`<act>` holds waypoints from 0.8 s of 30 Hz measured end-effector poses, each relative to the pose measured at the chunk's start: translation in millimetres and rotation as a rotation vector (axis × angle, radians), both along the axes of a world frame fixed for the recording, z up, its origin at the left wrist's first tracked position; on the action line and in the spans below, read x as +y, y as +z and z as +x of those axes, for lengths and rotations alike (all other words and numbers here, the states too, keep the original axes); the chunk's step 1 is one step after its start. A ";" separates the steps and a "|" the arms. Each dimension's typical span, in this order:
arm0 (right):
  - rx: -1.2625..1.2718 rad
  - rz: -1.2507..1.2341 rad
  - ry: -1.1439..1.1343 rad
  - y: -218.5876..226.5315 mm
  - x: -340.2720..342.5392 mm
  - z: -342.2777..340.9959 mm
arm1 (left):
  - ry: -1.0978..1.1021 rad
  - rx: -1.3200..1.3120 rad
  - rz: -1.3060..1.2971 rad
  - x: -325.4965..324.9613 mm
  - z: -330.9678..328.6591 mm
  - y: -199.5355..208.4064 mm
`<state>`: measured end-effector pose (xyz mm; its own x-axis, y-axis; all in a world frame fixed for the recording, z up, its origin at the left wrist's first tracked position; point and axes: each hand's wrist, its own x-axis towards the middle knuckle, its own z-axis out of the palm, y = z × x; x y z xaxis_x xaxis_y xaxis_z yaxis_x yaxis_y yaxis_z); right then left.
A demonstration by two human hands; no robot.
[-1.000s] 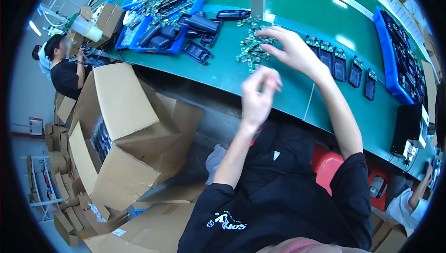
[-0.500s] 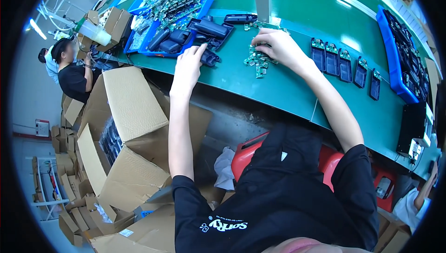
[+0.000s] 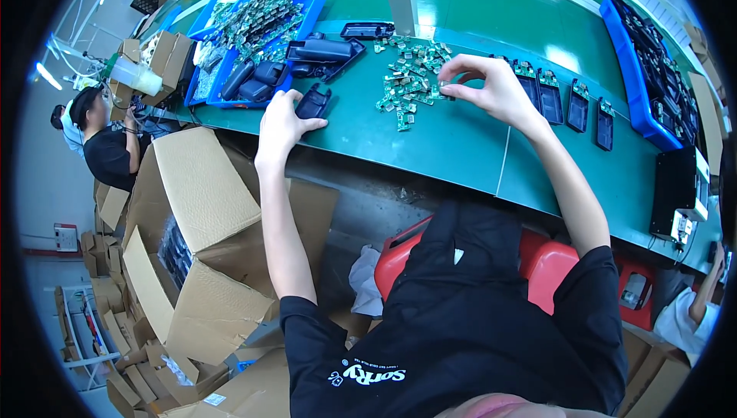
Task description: The person assembles electronic circuit boards into plastic housings by hand at a manual assembly station, creating assembled units.
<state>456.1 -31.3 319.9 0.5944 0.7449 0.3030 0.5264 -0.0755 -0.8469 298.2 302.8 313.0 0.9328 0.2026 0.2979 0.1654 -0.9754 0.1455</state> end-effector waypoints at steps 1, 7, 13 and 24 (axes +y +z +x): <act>0.003 0.000 -0.010 1.2 -6.5 -1.7 | -0.010 0.003 0.000 -5.1 -0.2 -0.6; 0.138 0.139 -0.098 2.4 -37.1 -21.8 | -0.139 -0.089 -1.220 -94.0 3.3 -7.5; -0.003 0.234 -0.106 5.1 -44.5 -28.7 | -0.323 -0.033 -1.729 -197.0 4.9 -16.3; -0.388 0.069 -0.131 -0.7 -42.2 -33.2 | -0.417 -0.041 -1.867 -232.1 27.8 -42.2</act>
<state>422.9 -73.6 319.2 0.5144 0.6409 0.5698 0.7975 -0.1133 -0.5926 326.0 70.7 270.8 0.9990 0.0420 0.0174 -0.0338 0.4324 0.9010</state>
